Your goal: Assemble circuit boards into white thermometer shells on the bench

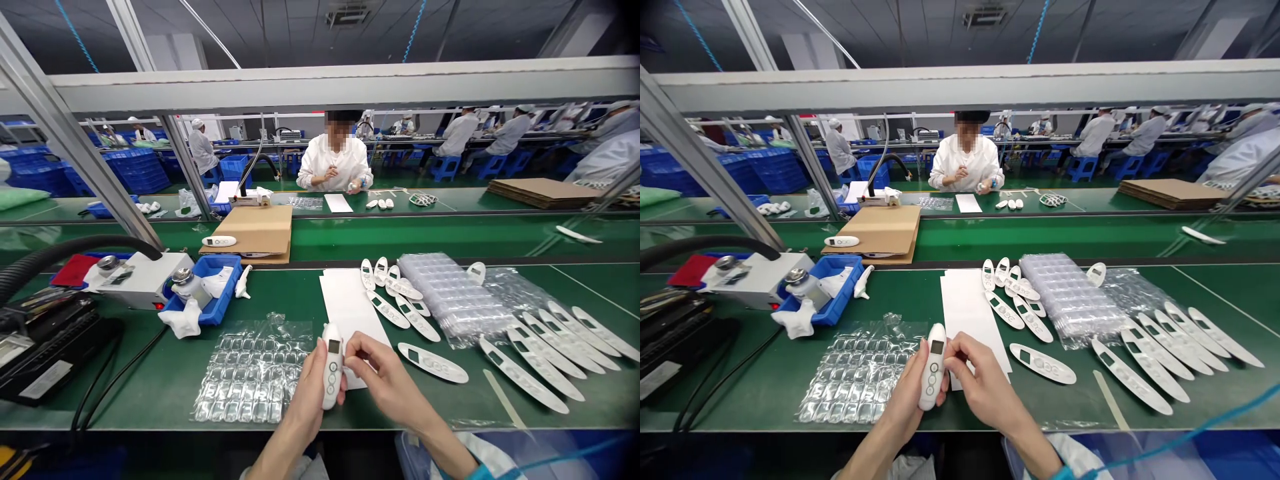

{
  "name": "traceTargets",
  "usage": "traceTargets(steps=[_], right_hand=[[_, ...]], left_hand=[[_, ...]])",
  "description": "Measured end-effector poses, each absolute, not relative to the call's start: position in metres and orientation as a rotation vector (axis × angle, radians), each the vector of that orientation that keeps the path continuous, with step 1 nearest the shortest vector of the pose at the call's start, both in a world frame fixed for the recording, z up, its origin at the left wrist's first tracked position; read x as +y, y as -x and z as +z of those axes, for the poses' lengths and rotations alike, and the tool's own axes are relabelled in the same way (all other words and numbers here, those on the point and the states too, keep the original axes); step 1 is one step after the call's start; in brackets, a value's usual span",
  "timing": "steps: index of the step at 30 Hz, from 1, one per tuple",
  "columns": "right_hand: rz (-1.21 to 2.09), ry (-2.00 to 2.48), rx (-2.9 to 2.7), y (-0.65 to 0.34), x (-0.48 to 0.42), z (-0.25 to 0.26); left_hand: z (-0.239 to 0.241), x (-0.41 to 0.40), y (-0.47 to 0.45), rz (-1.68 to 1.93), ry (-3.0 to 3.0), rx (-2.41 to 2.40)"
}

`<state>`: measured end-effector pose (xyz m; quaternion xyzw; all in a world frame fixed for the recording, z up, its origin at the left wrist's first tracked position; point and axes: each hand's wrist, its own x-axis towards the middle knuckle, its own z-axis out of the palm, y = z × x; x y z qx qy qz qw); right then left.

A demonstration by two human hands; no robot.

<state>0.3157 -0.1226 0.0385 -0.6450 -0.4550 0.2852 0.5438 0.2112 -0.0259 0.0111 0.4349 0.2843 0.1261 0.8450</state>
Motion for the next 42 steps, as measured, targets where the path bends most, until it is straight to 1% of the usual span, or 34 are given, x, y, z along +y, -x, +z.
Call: traceTargets(steps=[5,10,26,42], right_hand=[[0.567,1.609,-1.134,-0.297,-0.104,0.041],[0.541,1.628,-1.147,-0.291,-0.098,0.040],[0.667,1.577,-1.023,-0.289,-0.098,0.033],[0.618,1.615,-1.020,-0.282,-0.093,0.033]], left_hand=[[0.012,-0.031,-0.193,0.297,-0.815,0.659],[0.011,-0.029,-0.183,0.305,-0.811,0.651],[0.008,-0.033,-0.181,0.303,-0.795,0.680],[0.009,-0.032,-0.181,0.321,-0.803,0.726]])
